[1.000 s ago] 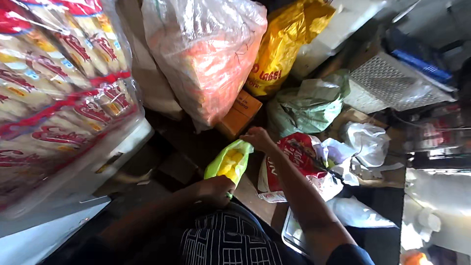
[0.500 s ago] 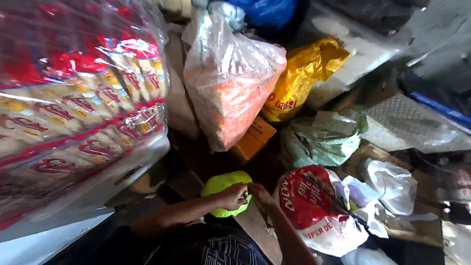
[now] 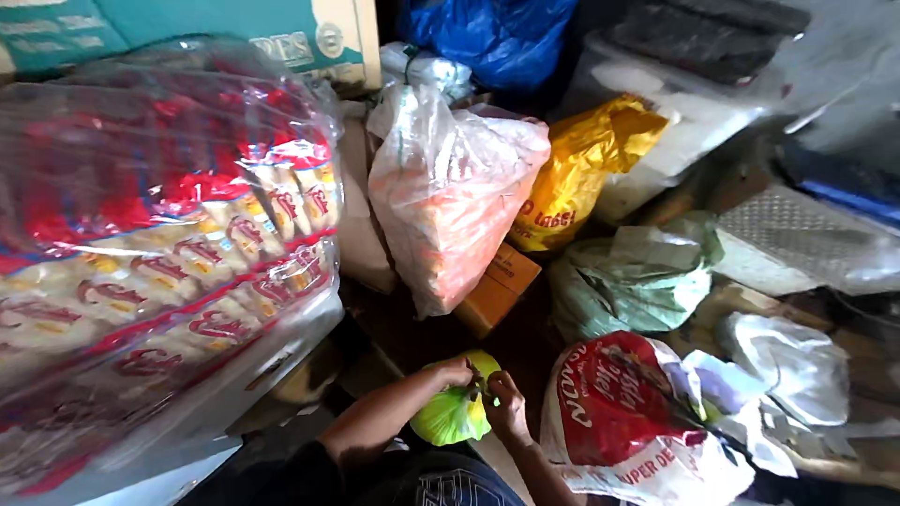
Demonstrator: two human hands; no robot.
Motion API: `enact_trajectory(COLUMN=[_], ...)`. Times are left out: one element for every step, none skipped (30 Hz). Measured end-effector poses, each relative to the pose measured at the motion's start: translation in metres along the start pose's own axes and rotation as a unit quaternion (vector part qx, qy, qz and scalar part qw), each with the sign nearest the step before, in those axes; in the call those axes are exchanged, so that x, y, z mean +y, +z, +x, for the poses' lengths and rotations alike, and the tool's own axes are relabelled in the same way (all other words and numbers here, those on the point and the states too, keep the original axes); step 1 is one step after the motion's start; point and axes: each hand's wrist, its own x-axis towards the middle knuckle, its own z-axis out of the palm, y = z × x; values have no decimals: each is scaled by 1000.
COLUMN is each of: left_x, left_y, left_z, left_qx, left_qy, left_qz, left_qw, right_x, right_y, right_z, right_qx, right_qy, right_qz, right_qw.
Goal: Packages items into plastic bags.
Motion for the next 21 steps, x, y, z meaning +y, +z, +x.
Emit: enact_trajectory(left_x=[-3, -4, -2, 0, 4, 8, 11, 11, 8, 2, -4, -9, -13, -15, -14, -10, -5, 1, 6, 9, 11], left_y=[-3, -7, -10, -10, -8, -4, -1, 2, 4, 7, 11, 16, 21, 24, 25, 26, 28, 31, 33, 35, 37], left_z=[9, 14, 15, 12, 5, -4, -13, -17, -19, -22, -25, -31, -37, -44, -51, -56, -60, -62, -64, -66, -71], left_qx=[-18, -46, -68, -78, -69, -42, -13, 9, 25, 41, 63, 96, 142, 181, 199, 200, 200, 213, 226, 235, 236], left_qy=[-14, -24, -33, -38, -32, -11, 17, 56, 108, 159, 198, 241, 291, 345, 396, 435, 462, 478, 475, 459, 432], left_qz=[18, 48, 75, 87, 86, 68, 49, 45, 54, 80, 121, 167, 220, 263, 290, 307, 308, 291, 264, 236, 210], left_qw=[1000, 997, 994, 992, 993, 997, 999, 997, 992, 983, 971, 951, 920, 883, 848, 822, 808, 801, 809, 823, 845], right_x=[2, 5, 8, 11, 12, 9, 4, 0, -1, 0, 1, 4, 5, 5, -1, -12, -22, -32, -39, -42, -44], right_y=[4, 7, 8, 9, 8, 3, -5, -10, -14, -16, -18, -20, -20, -20, -21, -24, -26, -28, -28, -28, -30], right_z=[-3, -6, -7, -7, -6, -3, 1, 6, 9, 12, 17, 19, 20, 18, 17, 16, 15, 12, 11, 10, 9], right_qx=[-1, -12, -28, -41, -54, -81, -128, -169, -194, -211, -229, -234, -216, -180, -148, -120, -96, -75, -54, -37, -29], right_qy=[-29, -63, -94, -118, -124, -99, -49, 0, 39, 77, 119, 164, 211, 245, 263, 267, 266, 266, 269, 274, 270], right_qz=[11, 15, 7, -9, -27, -43, -49, -41, -15, 19, 49, 85, 130, 180, 221, 248, 271, 295, 315, 326, 316], right_qw=[1000, 998, 995, 992, 990, 991, 989, 985, 980, 974, 965, 955, 945, 936, 927, 924, 920, 915, 909, 904, 909])
